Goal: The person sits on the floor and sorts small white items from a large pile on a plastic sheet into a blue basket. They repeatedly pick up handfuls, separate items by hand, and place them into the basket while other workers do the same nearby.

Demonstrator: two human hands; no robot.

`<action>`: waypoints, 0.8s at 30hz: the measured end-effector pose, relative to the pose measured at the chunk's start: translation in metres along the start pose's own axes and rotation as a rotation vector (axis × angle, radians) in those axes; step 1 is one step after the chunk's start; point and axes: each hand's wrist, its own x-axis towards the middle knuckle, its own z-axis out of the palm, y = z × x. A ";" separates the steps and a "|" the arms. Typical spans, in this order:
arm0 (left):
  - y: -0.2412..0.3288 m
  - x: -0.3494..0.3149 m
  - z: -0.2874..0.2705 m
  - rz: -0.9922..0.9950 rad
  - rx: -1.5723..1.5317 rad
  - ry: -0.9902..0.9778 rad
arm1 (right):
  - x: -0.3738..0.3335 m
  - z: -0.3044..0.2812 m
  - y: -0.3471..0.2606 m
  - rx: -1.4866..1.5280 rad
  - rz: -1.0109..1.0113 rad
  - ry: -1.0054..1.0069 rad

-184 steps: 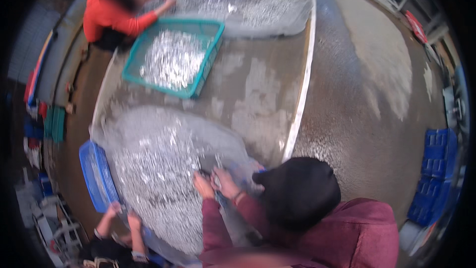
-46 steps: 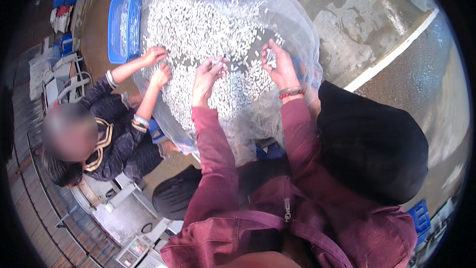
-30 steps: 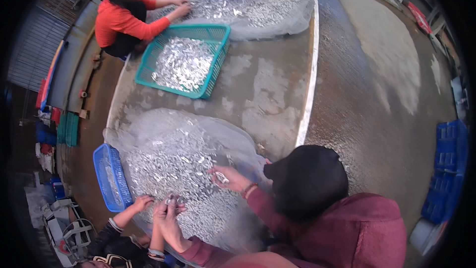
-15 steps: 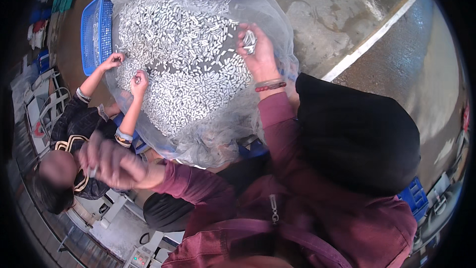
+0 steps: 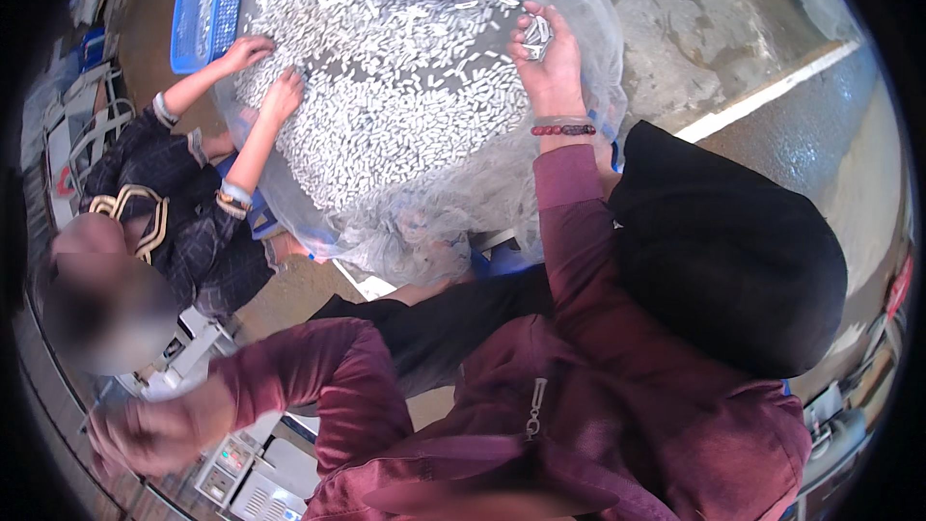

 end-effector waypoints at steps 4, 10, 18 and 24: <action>-0.130 -0.048 -0.023 -0.363 0.289 0.037 | -0.008 -0.006 0.016 0.377 0.233 0.109; -0.329 -0.198 0.005 -0.863 0.833 -0.444 | -0.019 0.005 -0.011 0.300 0.180 -0.232; -0.344 -0.197 -0.013 -0.882 0.999 -0.543 | -0.032 0.008 -0.019 -0.246 0.030 -0.211; -0.290 -0.147 0.043 -0.480 0.982 -0.730 | -0.027 -0.021 0.039 -0.132 0.384 -0.076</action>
